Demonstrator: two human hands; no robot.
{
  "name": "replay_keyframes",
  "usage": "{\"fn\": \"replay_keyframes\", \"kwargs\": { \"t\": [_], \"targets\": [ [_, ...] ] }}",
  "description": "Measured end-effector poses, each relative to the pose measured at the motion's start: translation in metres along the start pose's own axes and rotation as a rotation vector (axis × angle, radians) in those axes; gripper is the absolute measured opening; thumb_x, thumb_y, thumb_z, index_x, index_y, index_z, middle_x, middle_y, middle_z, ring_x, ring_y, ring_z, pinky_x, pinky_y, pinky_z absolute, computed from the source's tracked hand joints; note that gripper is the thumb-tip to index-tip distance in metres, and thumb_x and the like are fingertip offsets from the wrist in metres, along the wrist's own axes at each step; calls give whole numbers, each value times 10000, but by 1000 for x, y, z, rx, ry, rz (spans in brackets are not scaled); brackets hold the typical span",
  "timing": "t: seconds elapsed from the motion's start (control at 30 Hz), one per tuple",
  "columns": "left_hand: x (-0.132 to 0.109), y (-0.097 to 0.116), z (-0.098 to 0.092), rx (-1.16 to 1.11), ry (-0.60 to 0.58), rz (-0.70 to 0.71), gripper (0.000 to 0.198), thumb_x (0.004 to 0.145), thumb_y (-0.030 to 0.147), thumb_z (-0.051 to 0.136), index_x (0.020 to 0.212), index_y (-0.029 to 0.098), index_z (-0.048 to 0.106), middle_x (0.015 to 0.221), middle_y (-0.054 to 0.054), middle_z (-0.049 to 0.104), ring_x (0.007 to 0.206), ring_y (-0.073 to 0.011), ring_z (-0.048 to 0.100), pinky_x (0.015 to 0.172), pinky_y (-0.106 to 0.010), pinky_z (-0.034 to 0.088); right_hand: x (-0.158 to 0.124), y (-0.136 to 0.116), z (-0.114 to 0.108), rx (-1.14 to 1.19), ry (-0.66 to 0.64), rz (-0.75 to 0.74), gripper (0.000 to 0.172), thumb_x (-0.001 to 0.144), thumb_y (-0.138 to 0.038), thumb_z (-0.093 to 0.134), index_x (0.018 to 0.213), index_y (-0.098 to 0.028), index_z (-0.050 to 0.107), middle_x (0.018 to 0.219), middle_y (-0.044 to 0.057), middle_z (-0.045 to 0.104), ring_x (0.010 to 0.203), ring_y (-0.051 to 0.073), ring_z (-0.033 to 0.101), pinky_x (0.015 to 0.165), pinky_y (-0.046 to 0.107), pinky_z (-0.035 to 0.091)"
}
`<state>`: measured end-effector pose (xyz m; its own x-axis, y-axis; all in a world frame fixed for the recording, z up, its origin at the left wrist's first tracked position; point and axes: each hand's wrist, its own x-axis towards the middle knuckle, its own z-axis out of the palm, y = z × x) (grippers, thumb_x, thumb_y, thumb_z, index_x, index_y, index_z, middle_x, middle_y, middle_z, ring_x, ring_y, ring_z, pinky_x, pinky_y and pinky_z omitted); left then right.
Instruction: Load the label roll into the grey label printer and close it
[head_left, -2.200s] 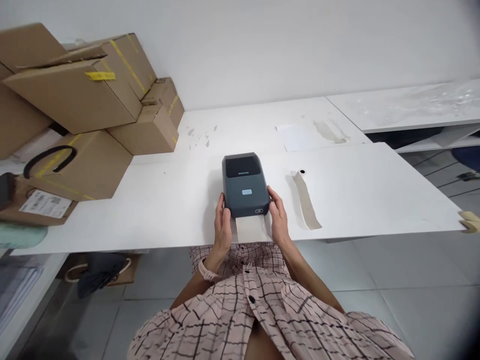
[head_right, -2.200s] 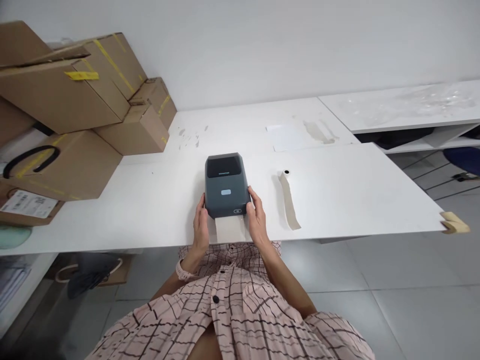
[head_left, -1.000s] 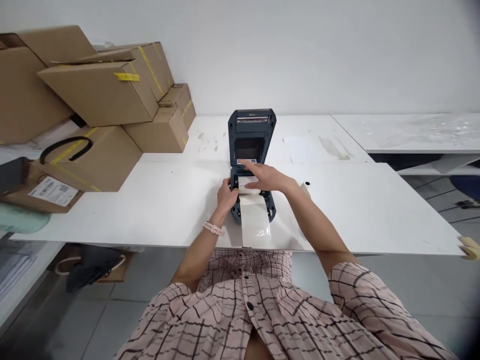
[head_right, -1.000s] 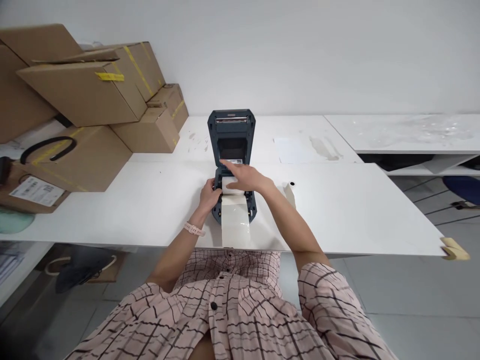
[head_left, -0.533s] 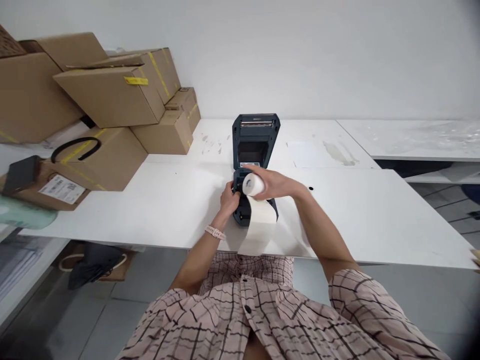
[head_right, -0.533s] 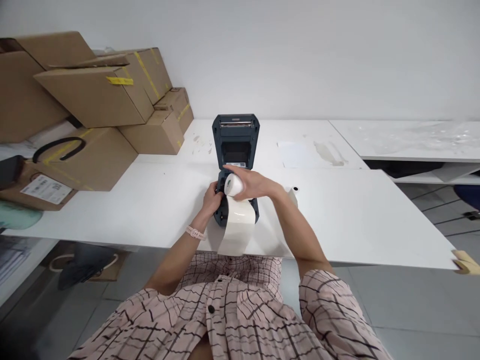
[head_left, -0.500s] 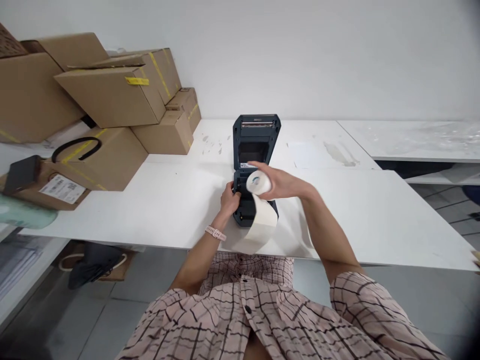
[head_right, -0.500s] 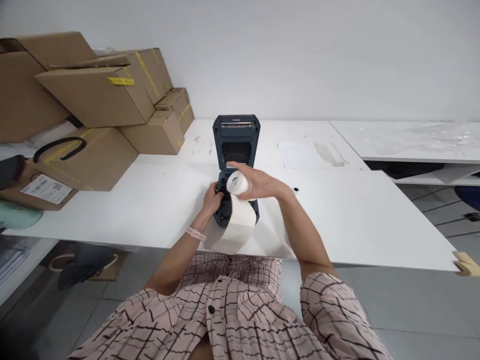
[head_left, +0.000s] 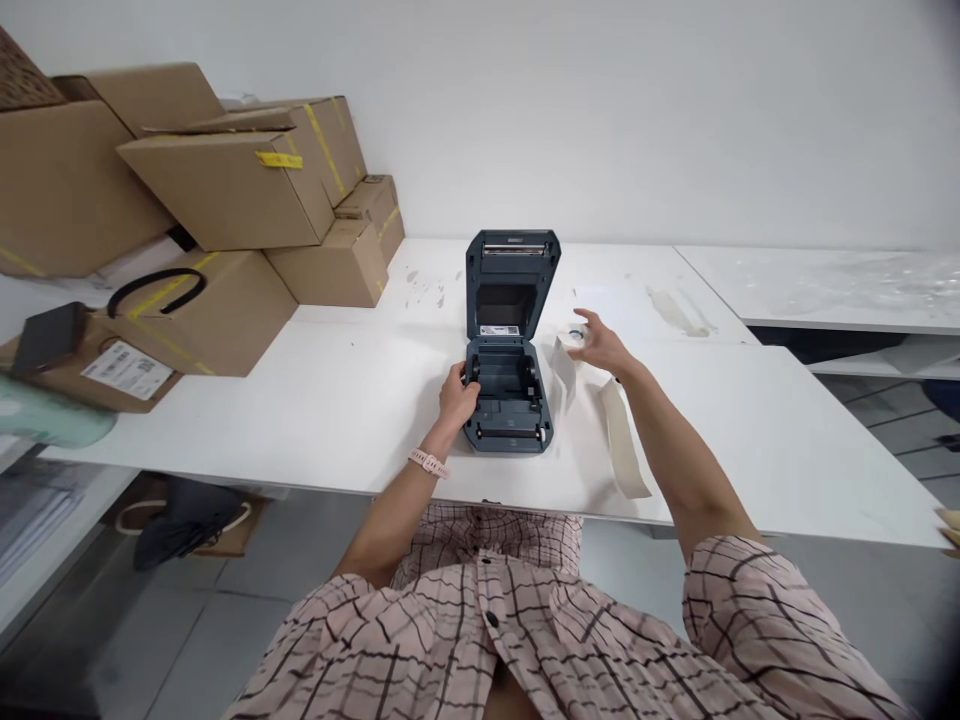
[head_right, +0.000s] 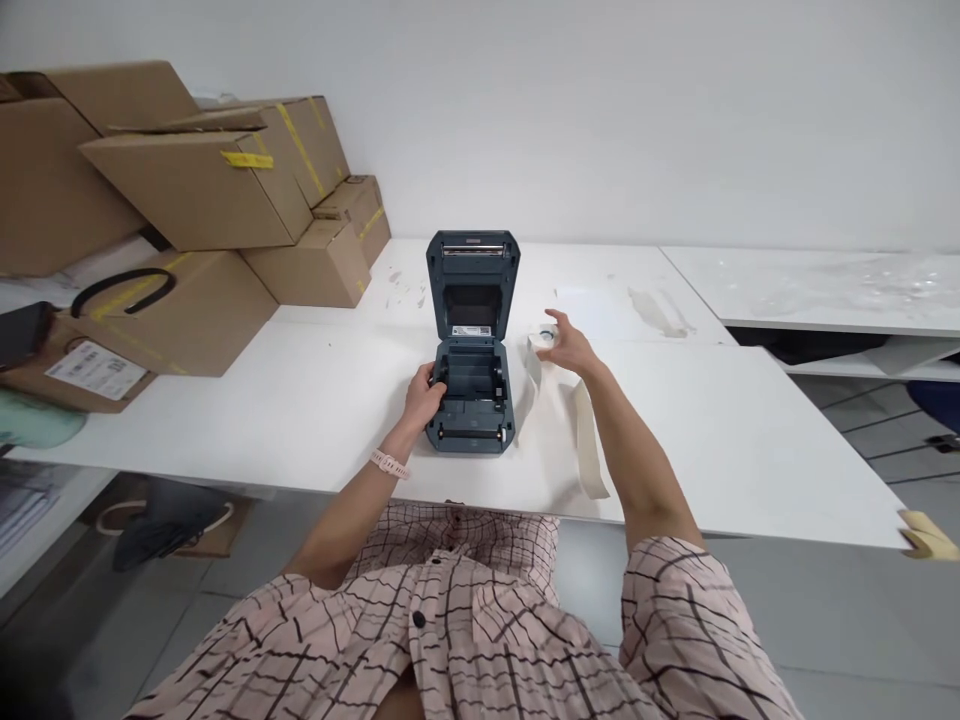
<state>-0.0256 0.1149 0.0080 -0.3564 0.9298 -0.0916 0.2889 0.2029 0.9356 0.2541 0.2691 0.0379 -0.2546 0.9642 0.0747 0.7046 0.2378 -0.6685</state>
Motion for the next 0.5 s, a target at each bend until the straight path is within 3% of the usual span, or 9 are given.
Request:
{"fn": "replay_keyframes", "kwargs": {
  "t": [0.13, 0.27, 0.37, 0.5],
  "targets": [
    [-1, 0, 0, -8, -4, -6, 571, 788, 163, 564, 1358, 185, 582, 1349, -128, 693, 1184, -279, 659, 1022, -408, 499, -15, 20, -6, 125, -36, 19, 1023, 661, -453, 838, 1562, -201, 424, 1426, 204, 636, 1276, 383, 620, 1086, 569, 478],
    [0, -3, 0, -48, -9, -9, 589, 780, 156, 576, 1368, 190, 578, 1366, -121, 684, 1170, -265, 665, 1000, -380, 513, -49, 62, -25, 528, 198, 92, 726, 817, -600, 704, 1452, -282, 553, 1399, 139, 686, 1352, 327, 614, 1169, 546, 438],
    [2, -6, 2, -62, 4, -11, 597, 769, 149, 590, 1365, 188, 581, 1365, -121, 685, 1170, -268, 664, 1004, -378, 512, -78, 98, -22, 845, 294, 119, 556, 844, -576, 570, 1322, -299, 634, 1290, 99, 753, 1334, 295, 644, 1179, 539, 444],
    [3, -6, 3, -59, 11, -6, 594, 761, 139, 583, 1354, 173, 591, 1348, -127, 692, 1169, -276, 661, 1010, -390, 508, -99, 118, -2, 910, 189, 107, 543, 689, -393, 680, 1227, -315, 686, 1329, 82, 743, 1315, 287, 650, 1092, 487, 526]
  ]
}}
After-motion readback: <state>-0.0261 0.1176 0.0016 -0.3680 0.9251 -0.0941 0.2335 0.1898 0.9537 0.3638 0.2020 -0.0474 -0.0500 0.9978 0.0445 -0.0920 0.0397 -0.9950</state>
